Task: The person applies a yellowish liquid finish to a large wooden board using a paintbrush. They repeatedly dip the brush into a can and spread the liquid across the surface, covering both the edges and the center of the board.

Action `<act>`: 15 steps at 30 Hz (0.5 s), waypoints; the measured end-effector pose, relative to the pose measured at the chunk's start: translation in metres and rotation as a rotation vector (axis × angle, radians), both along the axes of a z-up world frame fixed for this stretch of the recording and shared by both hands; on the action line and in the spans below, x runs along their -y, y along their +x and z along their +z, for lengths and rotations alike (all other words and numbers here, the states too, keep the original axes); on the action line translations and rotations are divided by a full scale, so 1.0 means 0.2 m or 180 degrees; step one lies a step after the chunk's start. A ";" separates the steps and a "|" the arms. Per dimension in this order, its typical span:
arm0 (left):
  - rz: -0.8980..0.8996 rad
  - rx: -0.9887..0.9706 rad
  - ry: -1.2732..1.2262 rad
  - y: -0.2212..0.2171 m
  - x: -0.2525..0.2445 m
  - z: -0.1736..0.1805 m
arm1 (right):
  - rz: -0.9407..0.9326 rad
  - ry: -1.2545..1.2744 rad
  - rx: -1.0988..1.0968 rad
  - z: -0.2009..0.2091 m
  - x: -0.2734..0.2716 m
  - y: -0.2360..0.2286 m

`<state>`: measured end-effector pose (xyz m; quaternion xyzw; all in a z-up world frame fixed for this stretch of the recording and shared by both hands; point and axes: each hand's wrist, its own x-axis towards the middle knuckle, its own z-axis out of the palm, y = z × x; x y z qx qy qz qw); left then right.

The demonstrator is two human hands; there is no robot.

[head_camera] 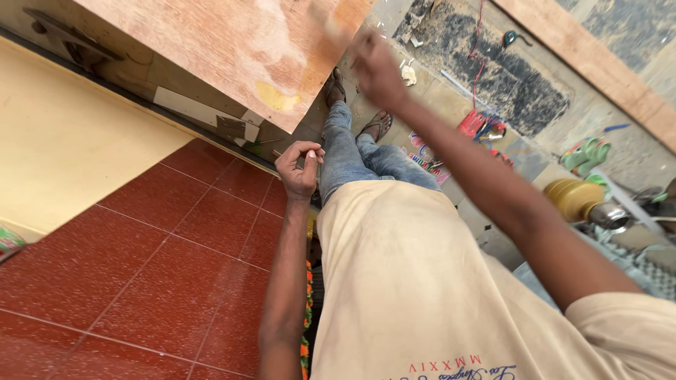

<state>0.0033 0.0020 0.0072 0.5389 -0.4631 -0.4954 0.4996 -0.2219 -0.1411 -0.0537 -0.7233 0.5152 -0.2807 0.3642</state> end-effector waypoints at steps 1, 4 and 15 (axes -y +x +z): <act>-0.0006 -0.0034 -0.0001 0.00 -0.01 0.00 | -0.0009 -0.0225 -0.0228 0.00 0.03 -0.05; -0.0090 0.0047 0.0048 0.00 -0.01 0.00 | 0.0020 -0.0738 -0.0565 0.04 0.08 -0.13; -0.0163 0.0162 0.0087 0.02 0.05 -0.02 | -0.0532 -0.0654 -0.0299 -0.43 0.25 -0.31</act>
